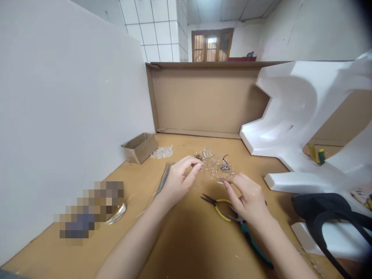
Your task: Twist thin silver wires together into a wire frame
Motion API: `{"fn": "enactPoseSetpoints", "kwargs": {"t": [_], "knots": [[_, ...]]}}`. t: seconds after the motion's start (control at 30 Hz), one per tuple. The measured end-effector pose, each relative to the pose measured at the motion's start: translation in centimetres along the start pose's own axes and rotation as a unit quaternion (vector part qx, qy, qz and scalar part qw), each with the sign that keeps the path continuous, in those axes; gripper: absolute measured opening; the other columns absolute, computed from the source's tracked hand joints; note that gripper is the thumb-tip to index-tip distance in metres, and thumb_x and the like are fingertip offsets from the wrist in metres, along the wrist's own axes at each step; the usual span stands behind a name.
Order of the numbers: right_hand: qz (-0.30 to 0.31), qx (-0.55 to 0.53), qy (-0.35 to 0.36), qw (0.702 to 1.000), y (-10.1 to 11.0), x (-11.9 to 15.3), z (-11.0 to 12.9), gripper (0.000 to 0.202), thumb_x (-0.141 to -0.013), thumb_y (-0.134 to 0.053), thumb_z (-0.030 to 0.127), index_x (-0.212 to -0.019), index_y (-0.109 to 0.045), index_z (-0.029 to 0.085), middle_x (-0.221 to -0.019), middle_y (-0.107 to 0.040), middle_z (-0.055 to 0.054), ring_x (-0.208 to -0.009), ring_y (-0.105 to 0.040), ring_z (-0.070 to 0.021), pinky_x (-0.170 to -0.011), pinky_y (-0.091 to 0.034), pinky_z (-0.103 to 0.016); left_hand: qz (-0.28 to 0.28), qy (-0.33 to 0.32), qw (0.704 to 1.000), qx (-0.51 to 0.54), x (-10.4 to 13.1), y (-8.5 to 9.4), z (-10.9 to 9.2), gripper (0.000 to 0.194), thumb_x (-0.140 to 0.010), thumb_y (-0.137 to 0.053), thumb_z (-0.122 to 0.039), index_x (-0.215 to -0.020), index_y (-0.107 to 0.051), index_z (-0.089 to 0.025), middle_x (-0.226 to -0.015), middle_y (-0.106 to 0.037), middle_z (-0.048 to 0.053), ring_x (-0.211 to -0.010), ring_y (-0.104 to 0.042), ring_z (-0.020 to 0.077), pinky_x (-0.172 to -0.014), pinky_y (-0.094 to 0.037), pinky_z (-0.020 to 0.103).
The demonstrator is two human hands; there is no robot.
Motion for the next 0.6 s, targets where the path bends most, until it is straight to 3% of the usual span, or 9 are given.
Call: {"fn": "enactPoseSetpoints", "kwargs": {"t": [0.13, 0.27, 0.47, 0.6], "knots": [[0.010, 0.050, 0.005, 0.999, -0.4, -0.1, 0.4, 0.018, -0.087, -0.046, 0.022, -0.080, -0.063, 0.019, -0.070, -0.062, -0.005, -0.067, -0.056, -0.0171, -0.063, -0.041, -0.027, 0.021, -0.022, 0.998, -0.047, 0.0, 0.2, -0.6, 0.018, -0.088, -0.045, -0.025, -0.082, -0.060, -0.018, -0.076, -0.063, 0.002, -0.073, -0.056, 0.0135, -0.073, -0.042, 0.026], [0.032, 0.071, -0.037, 0.996, -1.0, 0.0, 0.3, 0.019, -0.087, -0.046, 0.024, -0.077, -0.062, 0.018, -0.066, -0.060, -0.004, -0.063, -0.055, -0.0161, -0.059, -0.039, -0.026, 0.064, -0.041, 0.994, -0.075, 0.5, -0.8, -1.8, 0.019, -0.089, -0.043, -0.025, -0.081, -0.060, -0.018, -0.073, -0.062, 0.002, -0.070, -0.055, 0.0127, -0.068, -0.041, 0.025], [0.028, -0.121, -0.171, 0.977, -0.6, 0.5, -1.6, 0.021, -0.089, -0.043, 0.028, -0.075, -0.056, 0.020, -0.070, -0.063, -0.002, -0.067, -0.059, -0.0151, -0.064, -0.043, -0.025, 0.130, 0.020, 0.990, -0.044, 1.1, -2.6, -2.2, 0.016, -0.088, -0.044, -0.024, -0.082, -0.059, -0.018, -0.074, -0.062, 0.000, -0.069, -0.055, 0.0107, -0.066, -0.041, 0.022], [-0.003, -0.175, -0.215, 0.961, 0.3, 0.8, -2.8, 0.023, -0.091, -0.040, 0.030, -0.077, -0.055, 0.021, -0.070, -0.063, -0.001, -0.067, -0.060, -0.0154, -0.064, -0.044, -0.026, 0.106, 0.045, 0.993, -0.015, 1.1, -2.1, -1.8, 0.018, -0.089, -0.042, -0.026, -0.082, -0.058, -0.018, -0.073, -0.062, 0.000, -0.064, -0.053, 0.0101, -0.062, -0.040, 0.022]]}}
Point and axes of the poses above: each hand's wrist, its own x-axis away from the middle knuckle, its own y-axis out of the back of the hand, z = x × y, the point moved 9 cm from there along -x, towards the middle knuckle
